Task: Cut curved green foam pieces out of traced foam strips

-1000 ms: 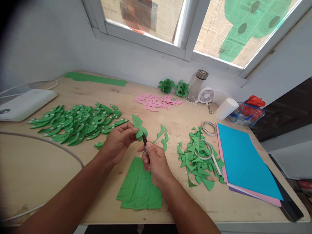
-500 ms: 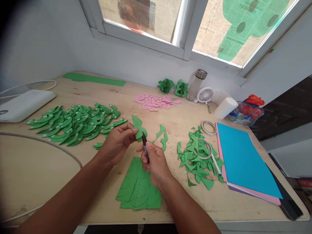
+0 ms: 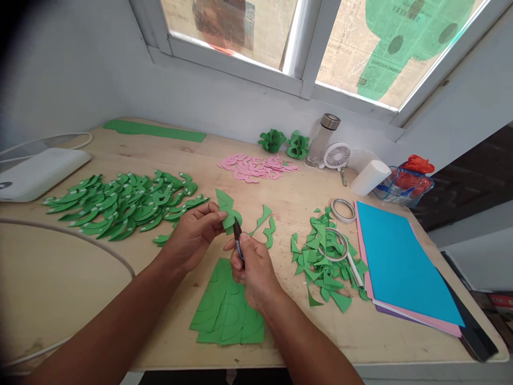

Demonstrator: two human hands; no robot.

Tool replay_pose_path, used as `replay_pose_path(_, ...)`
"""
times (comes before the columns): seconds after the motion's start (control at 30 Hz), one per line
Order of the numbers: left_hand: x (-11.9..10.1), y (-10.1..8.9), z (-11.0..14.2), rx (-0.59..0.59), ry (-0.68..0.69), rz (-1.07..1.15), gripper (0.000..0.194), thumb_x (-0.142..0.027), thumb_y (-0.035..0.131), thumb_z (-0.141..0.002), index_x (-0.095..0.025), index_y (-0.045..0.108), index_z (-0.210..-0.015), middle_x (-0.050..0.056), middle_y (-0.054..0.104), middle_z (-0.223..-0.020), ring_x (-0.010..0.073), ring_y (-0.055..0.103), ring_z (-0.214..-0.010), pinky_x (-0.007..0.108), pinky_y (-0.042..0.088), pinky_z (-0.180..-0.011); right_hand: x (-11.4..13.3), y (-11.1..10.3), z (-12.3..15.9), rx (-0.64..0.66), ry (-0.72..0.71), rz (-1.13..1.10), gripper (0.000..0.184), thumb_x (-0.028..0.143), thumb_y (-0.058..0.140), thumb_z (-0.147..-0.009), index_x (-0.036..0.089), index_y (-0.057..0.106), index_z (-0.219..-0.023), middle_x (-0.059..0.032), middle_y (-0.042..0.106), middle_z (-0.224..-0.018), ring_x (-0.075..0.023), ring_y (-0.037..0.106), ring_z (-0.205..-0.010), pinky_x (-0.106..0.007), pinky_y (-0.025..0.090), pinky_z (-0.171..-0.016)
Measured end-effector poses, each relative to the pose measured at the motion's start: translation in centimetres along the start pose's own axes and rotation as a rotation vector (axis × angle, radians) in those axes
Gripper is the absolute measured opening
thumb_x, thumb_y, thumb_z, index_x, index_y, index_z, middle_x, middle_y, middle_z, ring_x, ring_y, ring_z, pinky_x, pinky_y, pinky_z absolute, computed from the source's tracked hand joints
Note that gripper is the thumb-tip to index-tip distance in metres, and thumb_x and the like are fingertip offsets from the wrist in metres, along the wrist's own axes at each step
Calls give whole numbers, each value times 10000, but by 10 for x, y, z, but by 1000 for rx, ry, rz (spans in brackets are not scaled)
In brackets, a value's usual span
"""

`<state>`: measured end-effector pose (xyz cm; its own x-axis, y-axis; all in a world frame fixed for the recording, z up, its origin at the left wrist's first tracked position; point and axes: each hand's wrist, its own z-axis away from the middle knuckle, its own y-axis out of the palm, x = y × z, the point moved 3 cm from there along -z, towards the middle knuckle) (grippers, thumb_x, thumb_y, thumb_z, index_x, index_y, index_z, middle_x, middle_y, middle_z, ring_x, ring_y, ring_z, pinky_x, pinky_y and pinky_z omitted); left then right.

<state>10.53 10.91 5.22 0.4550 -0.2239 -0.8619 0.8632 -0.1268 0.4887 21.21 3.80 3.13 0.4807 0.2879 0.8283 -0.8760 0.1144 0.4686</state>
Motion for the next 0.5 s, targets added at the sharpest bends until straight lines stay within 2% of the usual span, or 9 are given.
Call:
replay_pose_path(0.3,0,3,0,7,-12,-6,230,-235,756,-627,-171,540,-575,-48,553,-558,93,504,-547,235,431,-595,1,0,0,-49,-5,-8,468,622,663,-711,163,595,-770,108,385,-454,-25,201,-343,-192,94,-349)
replay_pose_path(0.5,6,4,2,43,-71,-87,225,-255,779,-606,-174,569,-618,-46,583,-595,109,559,-568,264,466,-646,3,-1,-2,-110,-43,-13,477,631,668,-688,165,589,-751,110,376,-443,-26,209,-340,-188,99,-348)
